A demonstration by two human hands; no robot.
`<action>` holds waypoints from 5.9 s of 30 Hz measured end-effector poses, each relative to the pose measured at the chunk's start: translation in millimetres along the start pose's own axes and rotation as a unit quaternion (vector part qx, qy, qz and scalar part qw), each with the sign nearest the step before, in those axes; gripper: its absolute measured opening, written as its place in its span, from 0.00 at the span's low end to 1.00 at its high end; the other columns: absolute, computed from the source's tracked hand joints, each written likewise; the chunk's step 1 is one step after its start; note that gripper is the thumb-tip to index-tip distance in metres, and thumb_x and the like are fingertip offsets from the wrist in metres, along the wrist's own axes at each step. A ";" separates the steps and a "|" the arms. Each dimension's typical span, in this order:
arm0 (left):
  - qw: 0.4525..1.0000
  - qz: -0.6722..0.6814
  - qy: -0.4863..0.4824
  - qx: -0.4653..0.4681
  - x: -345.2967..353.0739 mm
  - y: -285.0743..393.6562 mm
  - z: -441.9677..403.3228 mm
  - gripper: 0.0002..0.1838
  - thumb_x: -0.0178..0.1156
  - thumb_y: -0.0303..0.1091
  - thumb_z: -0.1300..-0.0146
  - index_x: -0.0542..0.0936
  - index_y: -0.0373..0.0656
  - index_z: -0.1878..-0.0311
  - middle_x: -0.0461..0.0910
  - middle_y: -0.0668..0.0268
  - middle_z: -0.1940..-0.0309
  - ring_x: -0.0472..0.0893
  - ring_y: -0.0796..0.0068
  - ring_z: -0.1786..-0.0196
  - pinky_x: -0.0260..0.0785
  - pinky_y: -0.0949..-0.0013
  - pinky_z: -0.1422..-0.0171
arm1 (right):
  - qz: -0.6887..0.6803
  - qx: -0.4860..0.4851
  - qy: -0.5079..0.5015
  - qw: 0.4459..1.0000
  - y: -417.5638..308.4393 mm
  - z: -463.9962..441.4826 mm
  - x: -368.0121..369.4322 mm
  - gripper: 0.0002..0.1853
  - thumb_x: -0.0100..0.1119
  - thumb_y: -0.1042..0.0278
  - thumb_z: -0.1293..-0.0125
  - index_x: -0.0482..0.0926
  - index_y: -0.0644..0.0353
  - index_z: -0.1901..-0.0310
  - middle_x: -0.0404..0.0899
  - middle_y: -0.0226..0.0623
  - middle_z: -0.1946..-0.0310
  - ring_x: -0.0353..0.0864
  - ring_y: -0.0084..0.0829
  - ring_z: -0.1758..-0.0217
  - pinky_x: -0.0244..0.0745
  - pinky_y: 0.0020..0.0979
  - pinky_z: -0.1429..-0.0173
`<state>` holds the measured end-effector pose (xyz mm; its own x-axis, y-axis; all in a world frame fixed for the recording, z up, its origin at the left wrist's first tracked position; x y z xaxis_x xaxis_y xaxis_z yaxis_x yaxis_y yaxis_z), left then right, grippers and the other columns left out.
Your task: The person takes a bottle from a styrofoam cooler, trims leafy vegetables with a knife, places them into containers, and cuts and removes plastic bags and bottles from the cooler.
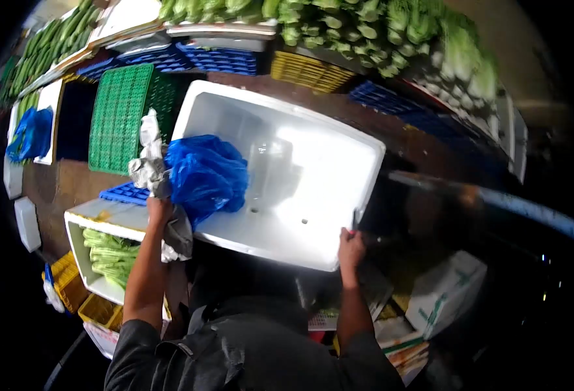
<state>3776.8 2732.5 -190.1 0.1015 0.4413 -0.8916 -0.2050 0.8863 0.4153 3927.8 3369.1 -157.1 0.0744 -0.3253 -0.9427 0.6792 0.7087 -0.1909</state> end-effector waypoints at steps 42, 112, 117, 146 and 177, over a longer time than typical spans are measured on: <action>0.983 -0.053 0.035 0.173 -10.8 4.9 -13.6 0.27 0.58 0.32 0.38 0.69 0.34 0.36 0.72 0.45 0.39 0.71 0.39 0.39 0.65 0.52 0.35 | -0.069 0.078 -0.014 0.994 -114.1 -16.8 231.9 0.19 0.55 0.61 0.31 0.68 0.66 0.47 0.75 0.48 0.52 0.86 0.40 0.60 0.82 0.37 0.62; 0.993 0.015 0.055 0.104 -13.7 3.1 -12.4 0.18 0.53 0.27 0.38 0.78 0.42 0.44 0.81 0.51 0.51 0.81 0.45 0.52 0.73 0.53 0.51 | -0.249 0.134 -0.250 0.926 -114.2 -8.6 317.0 0.17 0.64 0.59 0.40 0.77 0.70 0.65 0.78 0.44 0.75 0.79 0.39 0.77 0.77 0.39 0.75; 0.989 -0.023 0.042 0.140 -3.8 -4.5 -11.2 0.18 0.57 0.31 0.37 0.78 0.43 0.44 0.81 0.53 0.52 0.82 0.47 0.54 0.73 0.52 0.53 | -0.197 0.128 -0.266 0.935 -114.0 -11.6 323.8 0.19 0.62 0.58 0.38 0.79 0.71 0.62 0.81 0.51 0.72 0.82 0.47 0.75 0.78 0.43 0.74; 0.994 0.095 0.055 0.009 -15.8 -8.6 -18.2 0.23 0.66 0.47 0.45 0.78 0.38 0.54 0.82 0.42 0.62 0.81 0.37 0.57 0.72 0.46 0.53 | -0.008 0.078 0.057 0.995 -16.8 44.4 12.0 0.37 0.64 0.49 0.40 0.66 0.64 0.35 0.79 0.64 0.54 0.79 0.60 0.50 0.74 0.51 0.47; 0.936 -0.041 0.006 0.349 -137.9 141.5 42.1 0.23 0.61 0.37 0.43 0.78 0.33 0.46 0.83 0.44 0.57 0.81 0.40 0.54 0.72 0.48 0.53 | -0.175 0.298 0.242 0.906 110.0 439.3 -8.7 0.11 0.62 0.62 0.40 0.77 0.61 0.63 0.80 0.48 0.71 0.81 0.51 0.66 0.75 0.48 0.61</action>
<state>3774.8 2803.0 -0.8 0.0778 0.3699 -0.9258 0.4899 0.7946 0.3587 4322.7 3174.8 -49.6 -0.4534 -0.0489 -0.8900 0.8840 0.1031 -0.4560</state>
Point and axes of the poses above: each hand's wrist, its own z-axis away from the middle knuckle, its own x-axis out of the palm, y = z × x, the point moved 9 cm from there along -z, towards the middle knuckle
